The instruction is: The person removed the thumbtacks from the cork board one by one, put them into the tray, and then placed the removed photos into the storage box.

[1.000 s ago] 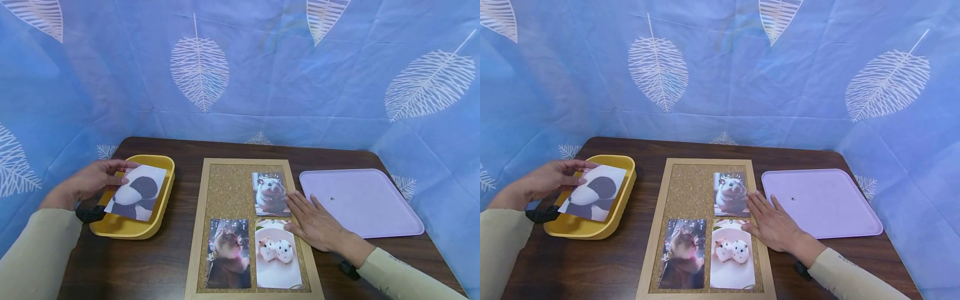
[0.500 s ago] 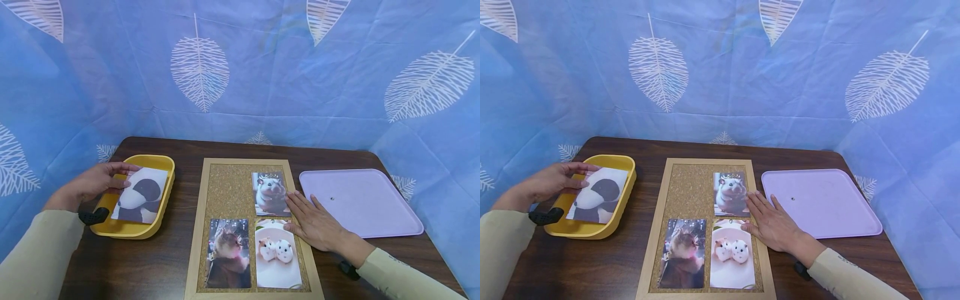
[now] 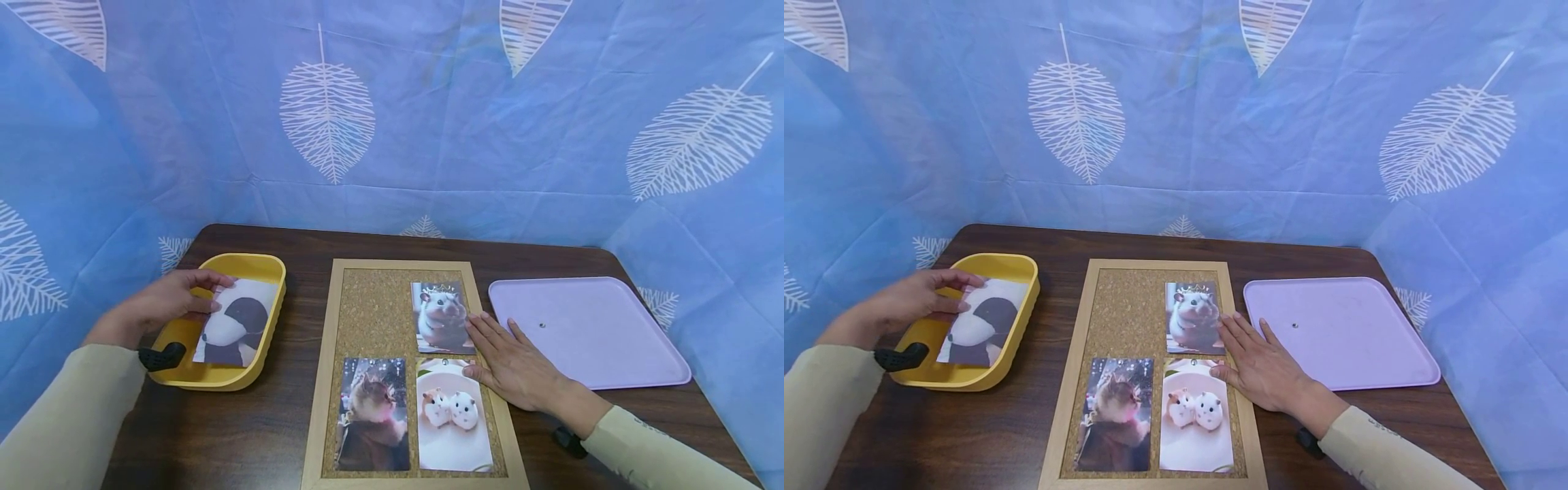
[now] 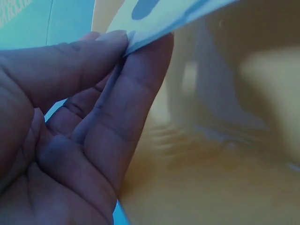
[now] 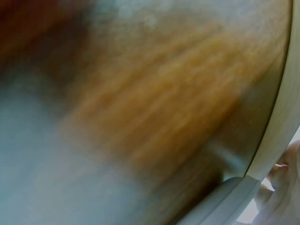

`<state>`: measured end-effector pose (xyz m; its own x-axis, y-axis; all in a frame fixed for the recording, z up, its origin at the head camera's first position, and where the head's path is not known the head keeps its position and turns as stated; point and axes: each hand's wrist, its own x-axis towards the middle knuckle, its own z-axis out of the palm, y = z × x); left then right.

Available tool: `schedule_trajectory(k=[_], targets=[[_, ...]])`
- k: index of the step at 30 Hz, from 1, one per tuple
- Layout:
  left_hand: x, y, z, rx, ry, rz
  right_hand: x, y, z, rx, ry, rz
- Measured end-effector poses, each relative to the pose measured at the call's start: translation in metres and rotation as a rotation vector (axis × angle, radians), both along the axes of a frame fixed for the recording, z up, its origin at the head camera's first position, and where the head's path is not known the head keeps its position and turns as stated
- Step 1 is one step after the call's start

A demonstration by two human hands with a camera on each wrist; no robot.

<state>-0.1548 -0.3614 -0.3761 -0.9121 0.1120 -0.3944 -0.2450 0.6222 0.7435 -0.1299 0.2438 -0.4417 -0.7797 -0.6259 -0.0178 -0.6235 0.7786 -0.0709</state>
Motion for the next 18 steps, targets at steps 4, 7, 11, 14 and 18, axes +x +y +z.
schedule_trajectory(k=[4, 7, 11, 14, 18], targets=[[-0.001, 0.002, -0.001, -0.005, -0.002, -0.001, 0.000, 0.000, -0.001, -0.002, 0.001, -0.002], [-0.001, 0.003, -0.001, -0.007, -0.009, 0.006, 0.000, 0.000, -0.001, -0.002, -0.002, -0.003], [-0.001, 0.004, 0.001, -0.020, -0.027, 0.021, 0.001, 0.000, -0.001, -0.006, -0.005, -0.006], [0.000, 0.006, 0.005, -0.060, -0.043, 0.010, 0.000, 0.000, -0.001, -0.005, -0.001, -0.005], [-0.001, 0.008, 0.011, -0.147, -0.061, -0.028, 0.000, 0.000, -0.001, 0.001, 0.005, -0.004]])
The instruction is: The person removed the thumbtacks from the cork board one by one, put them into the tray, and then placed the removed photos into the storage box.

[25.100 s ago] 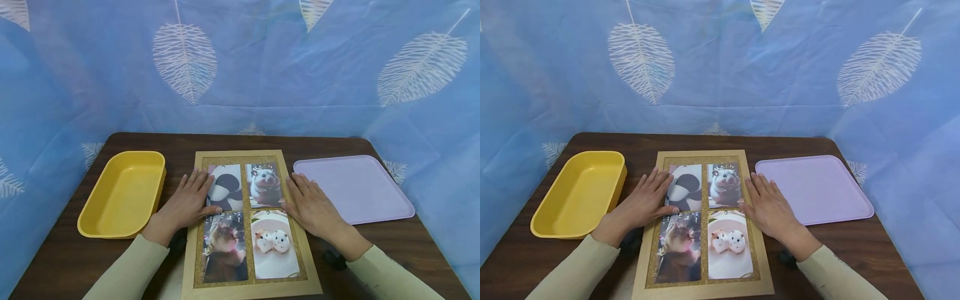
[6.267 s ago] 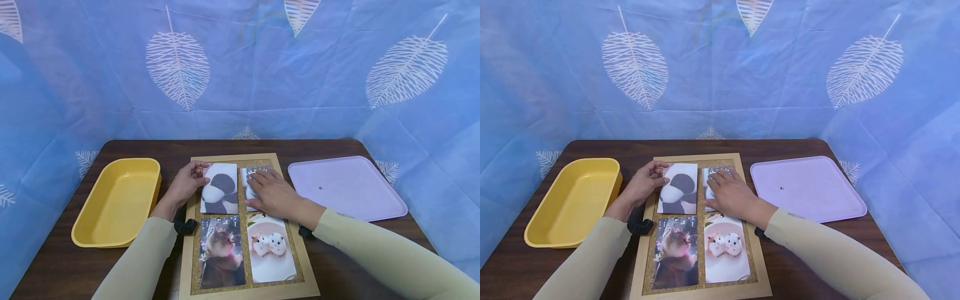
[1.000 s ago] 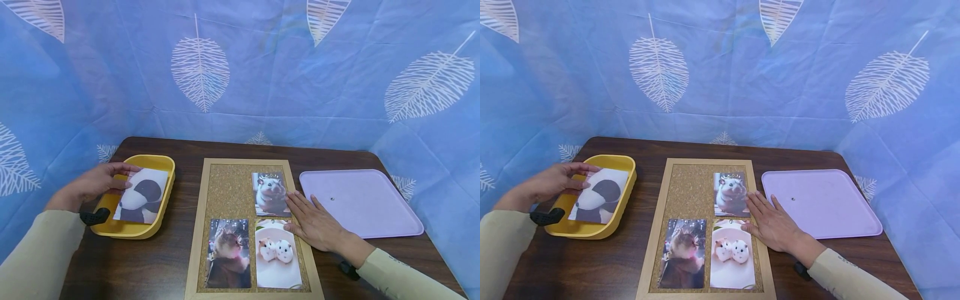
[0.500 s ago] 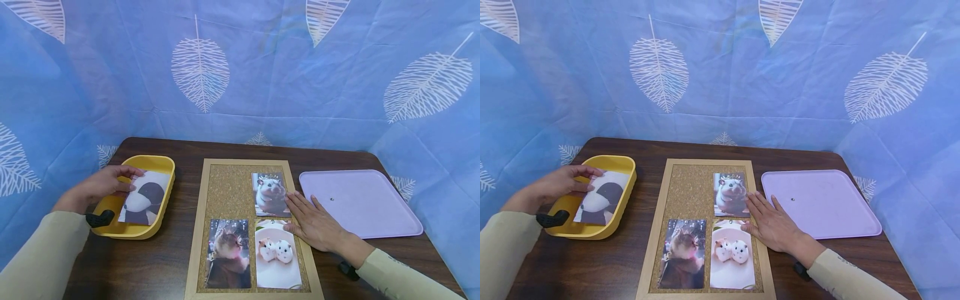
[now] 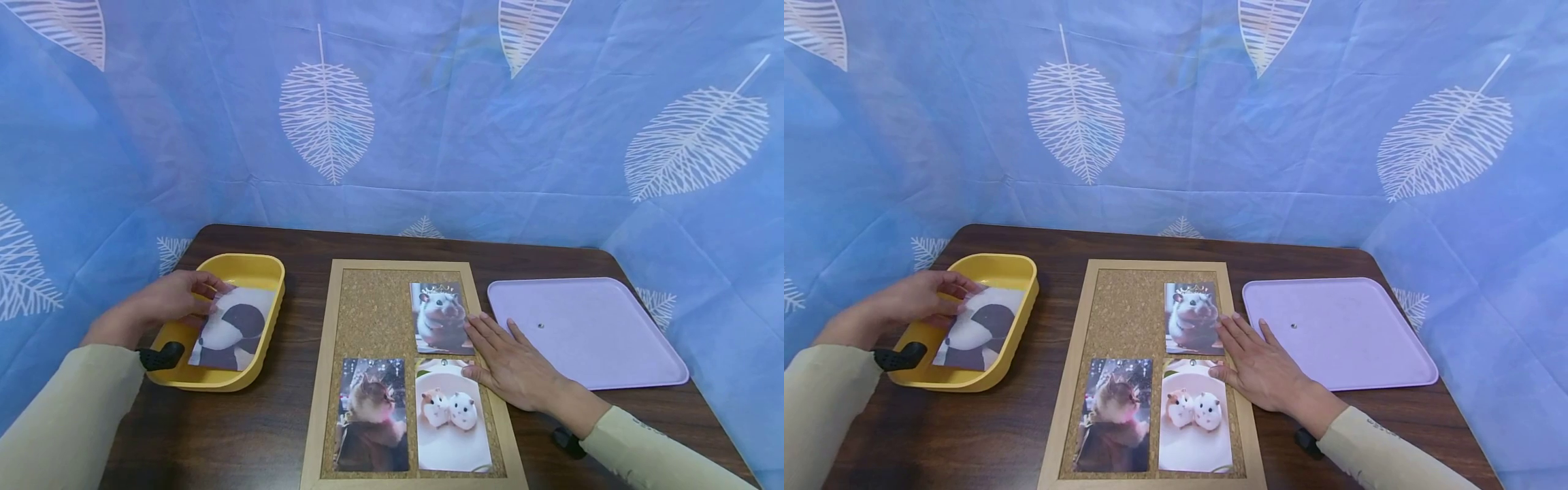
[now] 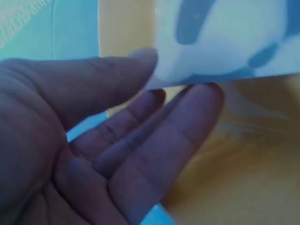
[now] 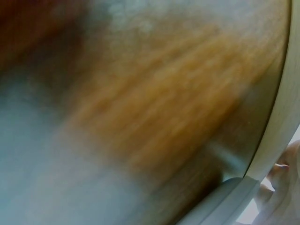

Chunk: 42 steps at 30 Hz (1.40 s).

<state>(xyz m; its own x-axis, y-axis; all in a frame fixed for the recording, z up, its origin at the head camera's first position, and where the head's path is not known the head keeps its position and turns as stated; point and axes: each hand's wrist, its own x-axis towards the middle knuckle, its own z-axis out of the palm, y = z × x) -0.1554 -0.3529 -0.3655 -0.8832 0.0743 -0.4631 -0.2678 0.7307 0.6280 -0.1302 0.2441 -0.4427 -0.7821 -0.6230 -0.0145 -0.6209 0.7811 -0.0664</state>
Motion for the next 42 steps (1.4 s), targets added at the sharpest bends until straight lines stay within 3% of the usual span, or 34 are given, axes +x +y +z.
schedule_trajectory(k=[8, 13, 17, 23, 29, 36, 42], targets=[[-0.003, 0.004, 0.007, -0.108, -0.020, -0.008, 0.000, 0.001, 0.000, -0.010, -0.003, 0.000], [0.002, 0.007, 0.016, -0.092, 0.022, -0.035, 0.000, 0.001, 0.000, -0.006, 0.002, 0.001], [0.004, 0.022, 0.023, -0.100, 0.090, -0.071, 0.000, 0.002, -0.001, -0.007, 0.013, 0.008], [0.002, 0.068, 0.034, -0.145, 0.221, -0.103, 0.000, 0.001, -0.002, -0.031, 0.018, 0.009], [-0.003, 0.126, 0.035, -0.198, 0.349, -0.135, -0.001, 0.002, -0.001, -0.056, 0.006, -0.002], [-0.010, 0.183, 0.019, -0.212, 0.490, -0.169, 0.000, 0.005, 0.001, -0.073, 0.032, 0.013], [-0.015, 0.231, -0.003, -0.251, 0.554, -0.222, 0.001, 0.006, 0.002, -0.066, 0.016, 0.002]])
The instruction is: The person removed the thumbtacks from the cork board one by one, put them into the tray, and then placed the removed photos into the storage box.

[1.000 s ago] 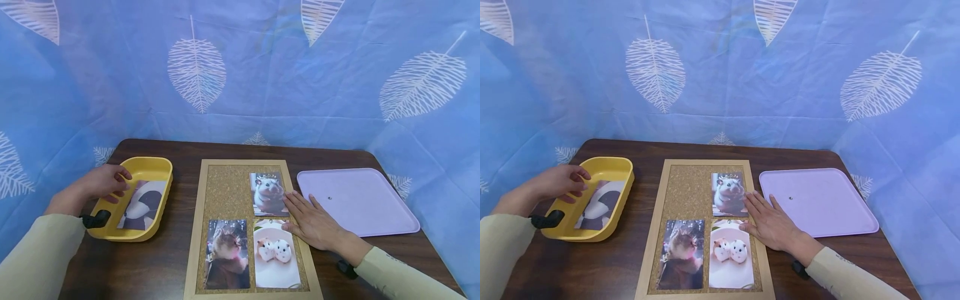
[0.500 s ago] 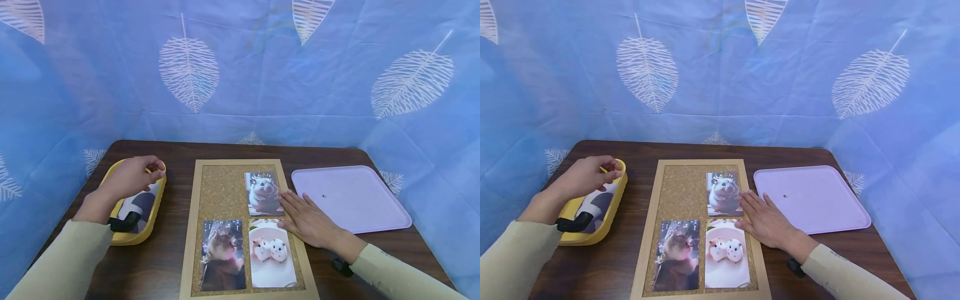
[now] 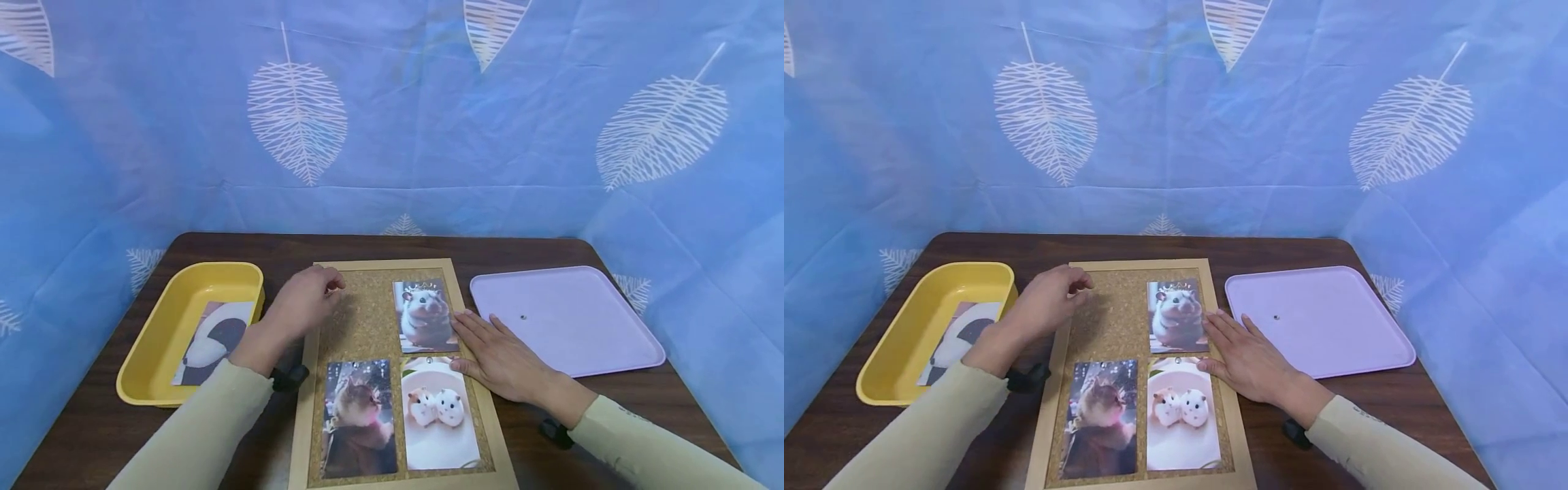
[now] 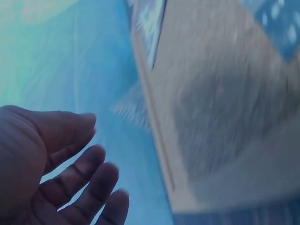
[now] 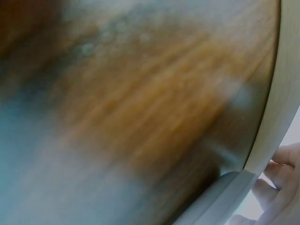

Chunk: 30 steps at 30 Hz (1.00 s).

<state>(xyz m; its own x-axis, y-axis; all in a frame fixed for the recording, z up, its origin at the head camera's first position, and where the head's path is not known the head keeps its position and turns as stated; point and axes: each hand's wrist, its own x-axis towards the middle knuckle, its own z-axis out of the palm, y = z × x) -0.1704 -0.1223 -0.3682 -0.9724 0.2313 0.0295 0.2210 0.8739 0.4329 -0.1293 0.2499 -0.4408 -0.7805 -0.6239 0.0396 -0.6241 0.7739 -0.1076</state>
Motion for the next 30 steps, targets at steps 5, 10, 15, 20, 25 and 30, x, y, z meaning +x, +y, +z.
schedule_trajectory(k=[5, 10, 15, 20, 25, 30], targets=[[-0.004, 0.029, -0.019, -0.043, 0.049, -0.071, 0.000, 0.000, 0.000, 0.006, -0.006, -0.004], [-0.012, 0.047, -0.030, -0.125, 0.097, -0.211, 0.000, 0.000, 0.000, 0.017, -0.012, -0.005], [-0.023, 0.059, -0.036, -0.286, 0.163, -0.359, 0.000, 0.000, -0.001, 0.019, -0.007, -0.002], [-0.029, 0.067, -0.037, -0.413, 0.193, -0.414, -0.001, 0.000, -0.001, 0.020, -0.003, 0.002], [-0.033, 0.077, -0.040, -0.473, 0.157, -0.447, -0.001, 0.000, 0.000, 0.025, 0.003, 0.001], [-0.034, 0.082, -0.044, -0.507, 0.093, -0.468, -0.001, 0.001, -0.001, 0.022, -0.004, -0.002]])
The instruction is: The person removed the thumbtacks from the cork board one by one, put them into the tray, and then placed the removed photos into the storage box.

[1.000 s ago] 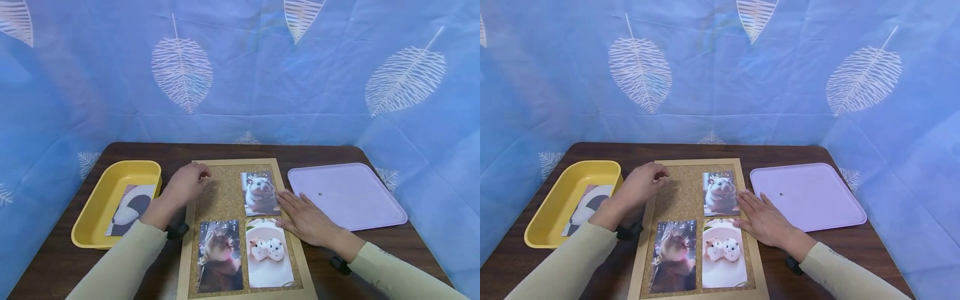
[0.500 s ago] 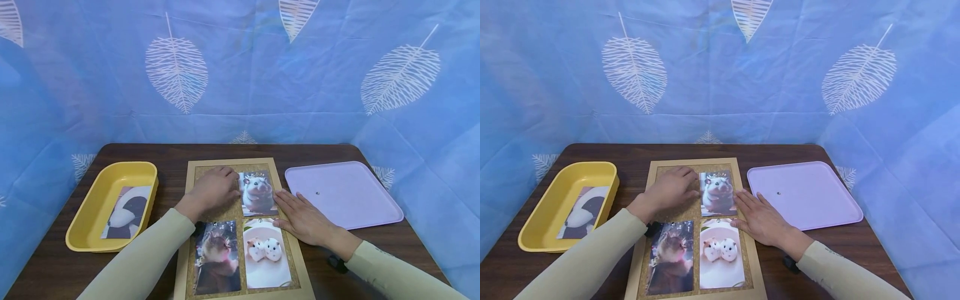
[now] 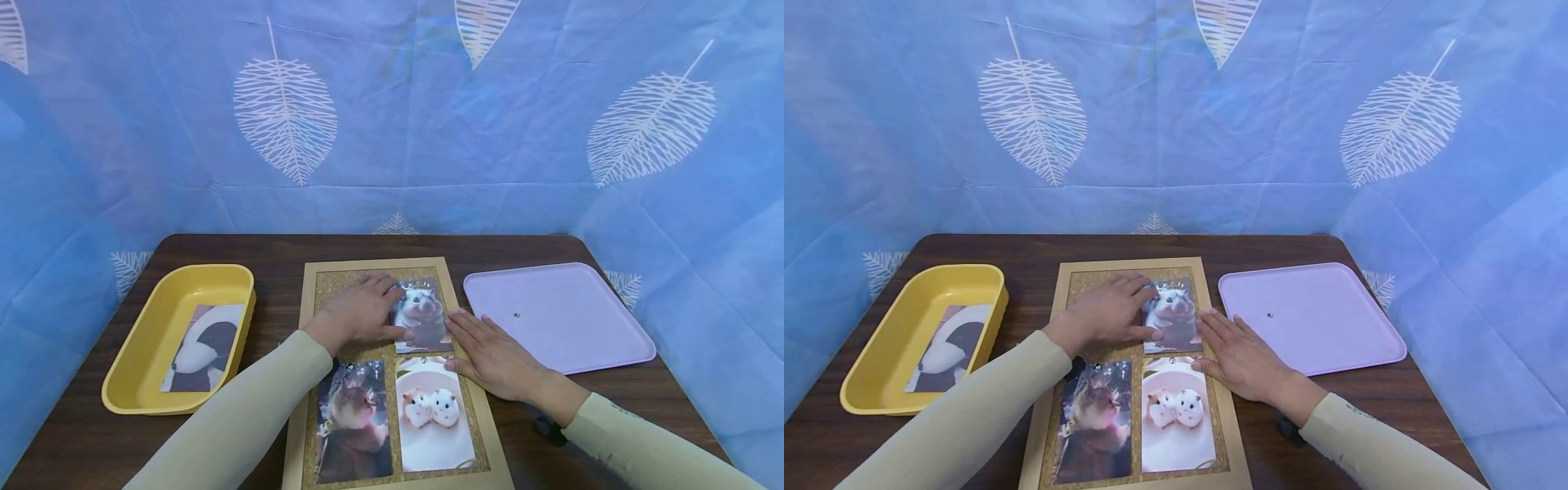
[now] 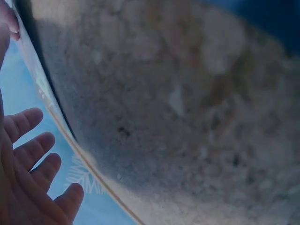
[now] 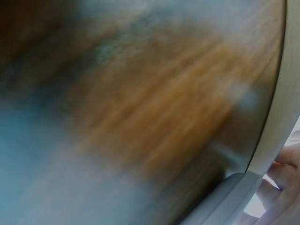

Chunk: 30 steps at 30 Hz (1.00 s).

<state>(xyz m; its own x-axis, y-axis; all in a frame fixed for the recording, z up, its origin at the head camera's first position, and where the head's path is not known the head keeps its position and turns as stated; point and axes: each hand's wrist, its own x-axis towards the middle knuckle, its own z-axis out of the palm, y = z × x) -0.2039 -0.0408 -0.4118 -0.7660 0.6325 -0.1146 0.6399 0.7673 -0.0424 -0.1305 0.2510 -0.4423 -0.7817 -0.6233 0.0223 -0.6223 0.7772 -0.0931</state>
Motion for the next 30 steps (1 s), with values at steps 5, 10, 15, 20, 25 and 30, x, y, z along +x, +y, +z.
schedule_trajectory(k=[5, 10, 15, 20, 25, 30], targets=[[0.002, 0.000, -0.004, -0.043, -0.074, 0.012, 0.000, 0.000, -0.001, -0.006, -0.004, 0.002], [0.005, -0.001, -0.005, -0.053, -0.139, 0.037, 0.000, 0.000, 0.000, -0.008, -0.004, 0.011], [0.007, -0.001, -0.006, -0.064, -0.189, 0.057, -0.001, 0.001, 0.001, -0.005, 0.008, 0.025], [0.009, 0.000, -0.005, -0.070, -0.211, 0.073, -0.001, 0.002, 0.002, -0.008, 0.002, 0.026], [0.010, -0.001, -0.003, -0.061, -0.232, 0.085, -0.001, 0.002, 0.004, -0.004, -0.005, 0.028], [0.009, -0.002, -0.002, -0.049, -0.253, 0.090, -0.006, 0.001, 0.010, 0.015, 0.012, 0.046]])
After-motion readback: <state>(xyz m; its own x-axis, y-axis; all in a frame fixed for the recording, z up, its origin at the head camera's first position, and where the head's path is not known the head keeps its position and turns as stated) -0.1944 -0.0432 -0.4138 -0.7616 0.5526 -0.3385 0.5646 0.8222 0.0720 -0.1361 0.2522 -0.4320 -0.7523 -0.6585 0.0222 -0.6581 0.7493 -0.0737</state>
